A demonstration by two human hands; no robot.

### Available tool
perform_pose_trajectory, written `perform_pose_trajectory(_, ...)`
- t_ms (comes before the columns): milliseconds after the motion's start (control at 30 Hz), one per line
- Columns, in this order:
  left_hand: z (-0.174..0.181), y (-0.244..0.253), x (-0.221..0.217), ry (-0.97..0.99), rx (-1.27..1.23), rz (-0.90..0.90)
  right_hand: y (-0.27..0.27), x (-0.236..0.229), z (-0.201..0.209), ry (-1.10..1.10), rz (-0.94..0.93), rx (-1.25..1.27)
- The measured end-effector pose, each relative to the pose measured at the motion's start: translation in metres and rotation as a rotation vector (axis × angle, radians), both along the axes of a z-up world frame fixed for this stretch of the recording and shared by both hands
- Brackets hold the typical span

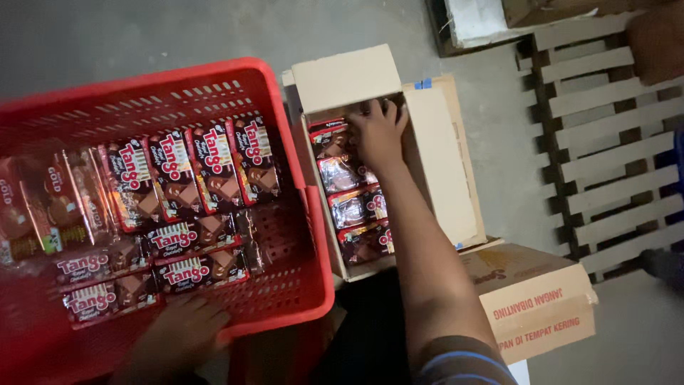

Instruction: The person transfers individually wrapped Tango chocolate bars from a red plastic basket into a cardboard box. The person picks up bars one at a time and places them in rows inside the box, continuing until the basket is empty.

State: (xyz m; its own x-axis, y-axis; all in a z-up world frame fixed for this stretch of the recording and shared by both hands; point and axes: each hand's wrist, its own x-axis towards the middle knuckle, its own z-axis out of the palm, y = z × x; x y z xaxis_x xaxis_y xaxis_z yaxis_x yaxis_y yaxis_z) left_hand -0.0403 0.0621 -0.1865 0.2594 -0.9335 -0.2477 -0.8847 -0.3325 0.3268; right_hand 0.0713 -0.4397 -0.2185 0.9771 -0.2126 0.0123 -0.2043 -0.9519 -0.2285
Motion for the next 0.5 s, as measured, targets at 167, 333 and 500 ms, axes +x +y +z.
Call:
perform_pose_trajectory(167, -0.007, 0.005, -0.002, 0.005, 0.077, 0.012, 0.017, 0.000, -0.037, -0.009, -0.016, 0.024)
perform_pose_trajectory(333, 0.008, -0.001, -0.001, -0.053, -0.065, 0.013, 0.030, -0.003, -0.052, 0.043, -0.024, 0.023)
perform_pose_trajectory(500, -0.001, 0.008, -0.003, -0.008, 0.074, 0.025, 0.044, -0.006, -0.043, 0.281, 0.035, -0.015)
